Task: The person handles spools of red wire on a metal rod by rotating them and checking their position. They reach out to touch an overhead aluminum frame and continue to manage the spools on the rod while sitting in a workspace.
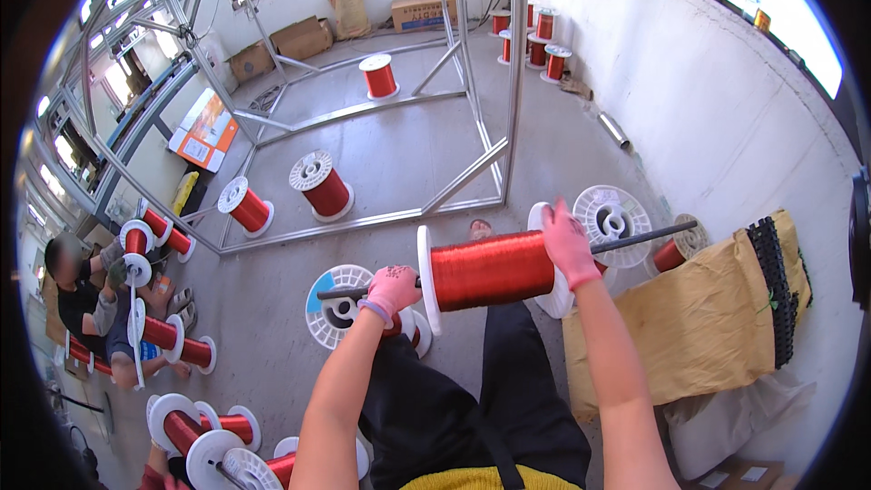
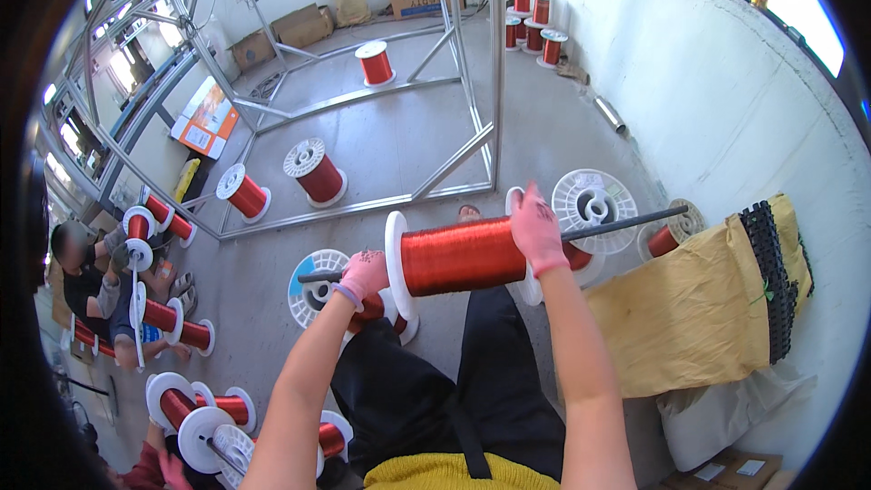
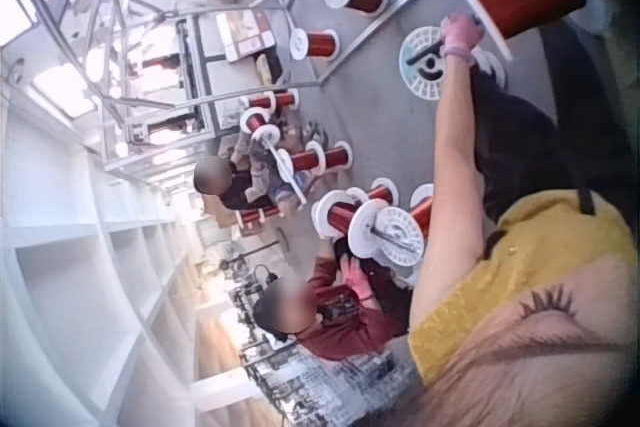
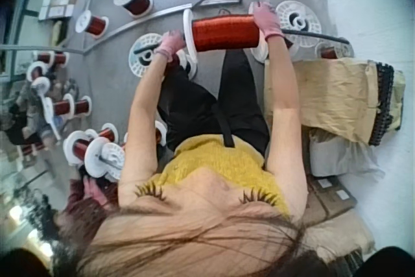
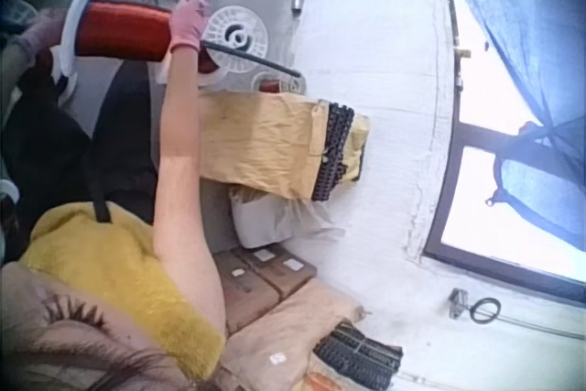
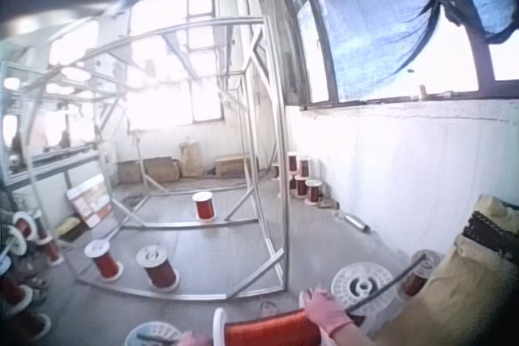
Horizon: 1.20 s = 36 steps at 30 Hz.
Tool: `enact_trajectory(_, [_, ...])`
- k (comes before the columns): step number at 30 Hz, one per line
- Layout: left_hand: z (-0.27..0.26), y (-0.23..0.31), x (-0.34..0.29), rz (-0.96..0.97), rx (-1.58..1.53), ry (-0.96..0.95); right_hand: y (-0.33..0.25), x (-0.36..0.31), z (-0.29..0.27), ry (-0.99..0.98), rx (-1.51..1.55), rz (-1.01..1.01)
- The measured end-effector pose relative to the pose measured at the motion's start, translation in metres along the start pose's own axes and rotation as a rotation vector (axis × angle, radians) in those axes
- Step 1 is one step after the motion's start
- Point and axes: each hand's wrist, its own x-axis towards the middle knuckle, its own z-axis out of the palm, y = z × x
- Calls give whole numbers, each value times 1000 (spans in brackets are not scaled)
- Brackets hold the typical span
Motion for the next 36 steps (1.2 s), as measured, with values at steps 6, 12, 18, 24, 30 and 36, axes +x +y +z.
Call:
enact_trajectory(6, [4, -1, -2, 68, -10, 18, 212, -202, 90, -494, -391, 260])
enact_trajectory(12, [1, -5, 2, 82, -32, 34, 270, -239, 87, -522, -475, 296])
enact_trajectory(18, [-6, 6, -2, 41, -21, 21, 187, -160, 20, 19, 142, 412])
enact_trajectory(24, [-7, 5, -6, 31, -11, 24, 112, -92, -13, 289, 642, 163])
enact_trajectory(30, [-7, 3, -5, 36, -19, 22, 7, 2, -32, 84, 156, -7])
enact_trajectory(36, [-4, 7, -1, 67, 5, 43, -17, 43, -24, -141, -159, 216])
